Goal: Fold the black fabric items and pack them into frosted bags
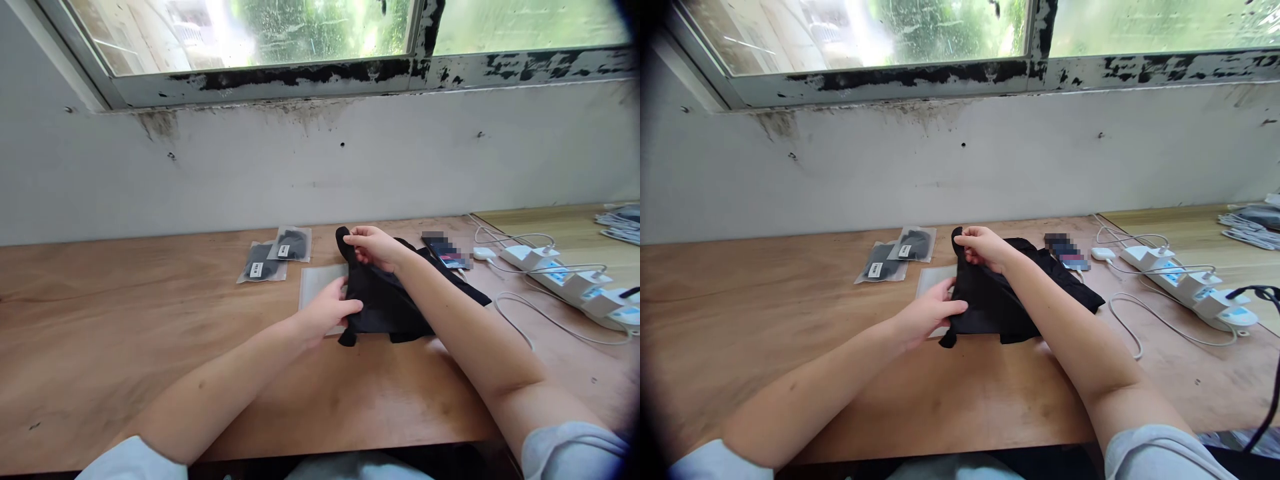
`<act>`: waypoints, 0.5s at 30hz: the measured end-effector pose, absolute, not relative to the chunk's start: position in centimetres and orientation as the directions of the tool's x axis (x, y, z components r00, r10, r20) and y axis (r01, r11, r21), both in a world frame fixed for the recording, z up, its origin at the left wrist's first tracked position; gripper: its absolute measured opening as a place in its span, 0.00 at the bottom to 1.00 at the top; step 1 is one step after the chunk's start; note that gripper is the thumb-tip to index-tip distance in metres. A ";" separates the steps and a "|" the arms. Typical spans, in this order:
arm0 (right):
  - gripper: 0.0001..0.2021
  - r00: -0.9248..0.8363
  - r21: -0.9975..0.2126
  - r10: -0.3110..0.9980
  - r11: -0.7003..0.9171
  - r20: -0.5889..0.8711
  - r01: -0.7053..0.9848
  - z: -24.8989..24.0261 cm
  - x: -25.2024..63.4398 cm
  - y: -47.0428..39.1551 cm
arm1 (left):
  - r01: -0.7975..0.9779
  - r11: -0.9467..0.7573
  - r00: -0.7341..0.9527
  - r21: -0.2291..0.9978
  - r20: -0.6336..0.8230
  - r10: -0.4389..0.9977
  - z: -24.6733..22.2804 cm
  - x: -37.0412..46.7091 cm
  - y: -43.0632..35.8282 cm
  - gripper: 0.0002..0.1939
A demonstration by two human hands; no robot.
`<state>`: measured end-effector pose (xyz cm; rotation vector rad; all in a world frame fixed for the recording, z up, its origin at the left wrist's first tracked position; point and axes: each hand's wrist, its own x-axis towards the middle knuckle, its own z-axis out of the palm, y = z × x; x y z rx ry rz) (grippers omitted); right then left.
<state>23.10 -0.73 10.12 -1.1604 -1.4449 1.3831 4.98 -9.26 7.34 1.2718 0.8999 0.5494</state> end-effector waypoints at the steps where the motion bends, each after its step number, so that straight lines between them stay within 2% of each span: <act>1: 0.13 -0.298 -0.999 0.954 0.005 -0.010 0.050 10.0 23.0 -0.7 | 0.125 0.252 0.538 0.960 -0.279 0.795 7.5 4.2 -9.3 0.35; 3: 0.12 -0.353 -0.994 0.934 0.084 0.056 0.065 9.8 23.1 -0.4 | 0.170 0.248 0.477 0.954 -0.300 0.826 7.3 2.3 -9.3 0.42; 5: 0.12 -0.302 -0.942 0.949 0.179 0.090 0.282 9.6 23.9 0.3 | 0.308 0.177 0.393 0.935 -0.294 0.871 6.5 0.2 -9.2 0.47; 7: 0.13 -0.173 -0.742 0.979 0.192 0.104 0.643 9.2 25.4 1.3 | 0.538 -0.010 0.338 0.843 -0.204 0.919 5.5 -1.5 -9.0 0.46; 9: 0.16 -0.047 -0.439 0.997 0.071 0.067 0.896 8.5 27.3 2.5 | 0.770 -0.223 0.325 0.599 -0.068 0.943 4.8 -2.4 -9.1 0.34; 10: 0.18 0.007 -0.334 1.000 -0.005 0.004 0.943 8.1 28.2 3.0 | 0.842 -0.293 0.331 0.454 -0.005 0.944 4.7 -2.4 -9.2 0.26; 12: 0.24 0.074 -0.246 0.988 -0.106 -0.134 0.964 7.1 29.7 3.8 | 0.887 -0.387 0.377 0.250 0.089 0.922 4.7 -1.6 -9.5 0.15; 13: 0.26 0.088 -0.248 0.976 -0.137 -0.200 0.959 6.6 30.2 4.1 | 0.869 -0.446 0.429 0.213 0.125 0.895 4.9 -0.9 -9.8 0.14; 15: 0.32 0.082 -0.303 0.959 -0.166 -0.271 0.938 5.7 30.7 4.4 | 0.736 -0.638 0.616 0.227 0.167 0.770 5.4 0.9 -10.3 0.14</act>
